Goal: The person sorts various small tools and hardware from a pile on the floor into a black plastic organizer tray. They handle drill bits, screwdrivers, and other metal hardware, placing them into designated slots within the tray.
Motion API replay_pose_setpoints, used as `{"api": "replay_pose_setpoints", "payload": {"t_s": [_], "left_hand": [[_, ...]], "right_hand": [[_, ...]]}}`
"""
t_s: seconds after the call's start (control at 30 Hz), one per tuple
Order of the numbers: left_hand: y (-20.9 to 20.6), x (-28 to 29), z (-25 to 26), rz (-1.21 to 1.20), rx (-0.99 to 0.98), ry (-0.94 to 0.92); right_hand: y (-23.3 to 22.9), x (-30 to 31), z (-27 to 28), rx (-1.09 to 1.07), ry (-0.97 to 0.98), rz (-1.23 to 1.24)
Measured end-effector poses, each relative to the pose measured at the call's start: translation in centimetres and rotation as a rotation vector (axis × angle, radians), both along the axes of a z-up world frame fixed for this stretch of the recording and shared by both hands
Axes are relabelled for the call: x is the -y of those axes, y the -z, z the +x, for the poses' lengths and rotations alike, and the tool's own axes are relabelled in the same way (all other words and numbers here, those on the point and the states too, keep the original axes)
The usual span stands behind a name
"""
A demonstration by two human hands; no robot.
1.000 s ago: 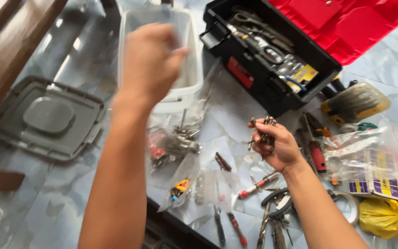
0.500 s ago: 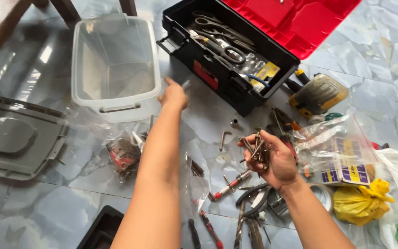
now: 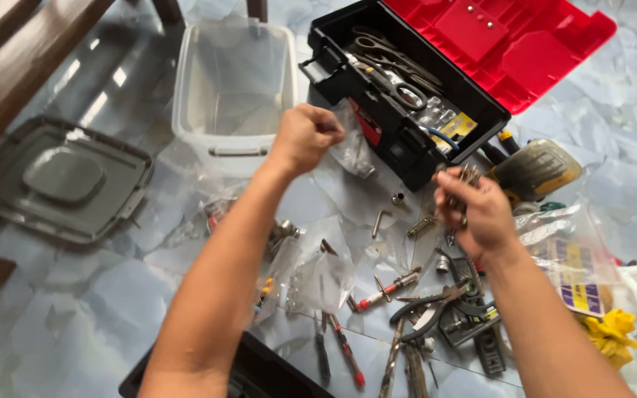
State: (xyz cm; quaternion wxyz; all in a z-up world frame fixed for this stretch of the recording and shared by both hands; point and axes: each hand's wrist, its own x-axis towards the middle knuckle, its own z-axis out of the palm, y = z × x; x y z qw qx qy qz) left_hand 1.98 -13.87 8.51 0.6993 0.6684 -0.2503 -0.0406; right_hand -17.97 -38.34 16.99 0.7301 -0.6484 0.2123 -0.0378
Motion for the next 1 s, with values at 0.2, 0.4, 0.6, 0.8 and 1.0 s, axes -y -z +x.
{"api": "replay_pose_setpoints", "payload": {"t_s": [0.2, 0.4, 0.6, 0.8, 1.0], "left_hand": [[-0.5, 2.4, -3.9, 0.182, 0.133, -0.221], [-2.2, 2.8, -6.2, 0.257, 0.064, -0.148], [-3.2, 2.0, -6.8, 0.24, 0.04, -0.032], [-4.2, 0.7, -6.0, 0.286, -0.11, -0.007], [-4.7, 1.5, -6.2, 0.265, -0.113, -0.129]], "right_hand": [[-2.9, -2.4, 4.2, 0.019, -0.083, -0.045], [-1.1, -6.1, 7.2, -0.12, -0.038, -0.111], [-0.1, -5.6, 7.2, -0.137, -0.18, -0.014], [-0.3, -4.9, 7.3, -0.086, -0.197, -0.05], [-1.8, -4.3, 7.5, -0.085, -0.167, -0.031]]}}
